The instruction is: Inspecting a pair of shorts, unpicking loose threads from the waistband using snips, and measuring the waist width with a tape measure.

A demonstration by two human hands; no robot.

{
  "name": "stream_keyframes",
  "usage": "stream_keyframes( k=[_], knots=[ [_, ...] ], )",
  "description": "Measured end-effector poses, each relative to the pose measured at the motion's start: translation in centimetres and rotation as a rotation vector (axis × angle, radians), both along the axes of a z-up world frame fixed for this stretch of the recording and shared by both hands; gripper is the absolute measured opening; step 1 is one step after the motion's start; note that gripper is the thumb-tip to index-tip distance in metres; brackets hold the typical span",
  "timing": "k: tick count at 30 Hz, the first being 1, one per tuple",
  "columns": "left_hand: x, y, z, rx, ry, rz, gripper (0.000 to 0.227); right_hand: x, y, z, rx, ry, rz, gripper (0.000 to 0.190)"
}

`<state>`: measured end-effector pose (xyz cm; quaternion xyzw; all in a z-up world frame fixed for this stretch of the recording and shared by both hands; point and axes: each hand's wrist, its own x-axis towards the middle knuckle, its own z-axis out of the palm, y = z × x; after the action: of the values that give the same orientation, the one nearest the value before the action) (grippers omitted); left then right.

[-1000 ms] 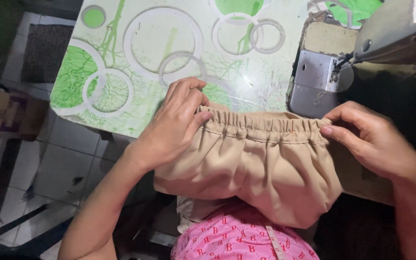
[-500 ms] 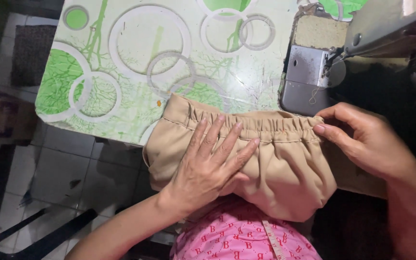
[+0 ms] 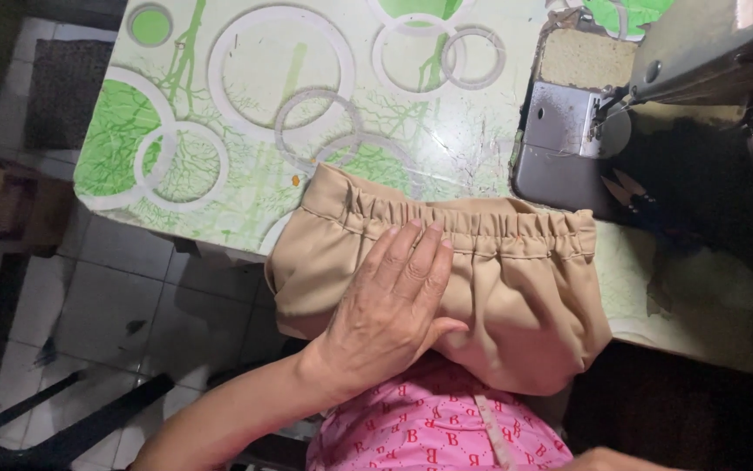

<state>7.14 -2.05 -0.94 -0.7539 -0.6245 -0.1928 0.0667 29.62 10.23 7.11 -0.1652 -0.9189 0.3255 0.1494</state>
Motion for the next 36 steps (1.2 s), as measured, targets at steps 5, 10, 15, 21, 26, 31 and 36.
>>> stream_keyframes(
  k=[5, 10, 15, 21, 26, 31, 36],
  knots=[
    [-2.0, -1.1, 2.0, -0.189, -0.272, -0.185, 0.109, -2.7, -2.5, 0.3, 0.051, 0.17, 0.17, 0.034],
    [-3.2, -1.3, 2.6, -0.398, -0.377, -0.382, 0.117, -2.9, -3.3, -0.2, 0.108, 0.344, 0.331, 0.044],
    [-2.6, -0.9, 3.3, -0.328, -0.531, -0.329, 0.022, -2.4, -3.1, 0.4, 0.046, 0.263, 0.197, 0.031],
    [-2.7, -0.5, 2.6, -0.213, -0.483, -0.3, 0.01, 10.8, 4.2, -6.5, 0.02, 0.516, 0.204, 0.041],
    [-3.6, -0.3, 2.6, -0.246, -0.543, -0.327, 0.008, 13.7, 4.8, -6.8, -0.436, 0.117, -0.085, 0.031],
    [-3.8, -0.2, 2.7, -0.283, -0.589, -0.334, 0.011, 15.3, 5.0, -6.7, -0.995, -0.405, -0.456, 0.038],
    [-3.5, -0.2, 2.7, -0.272, -0.58, -0.331, 0.018, 15.6, 5.0, -6.2, -0.846, -0.57, -0.444, 0.048]
  ],
)
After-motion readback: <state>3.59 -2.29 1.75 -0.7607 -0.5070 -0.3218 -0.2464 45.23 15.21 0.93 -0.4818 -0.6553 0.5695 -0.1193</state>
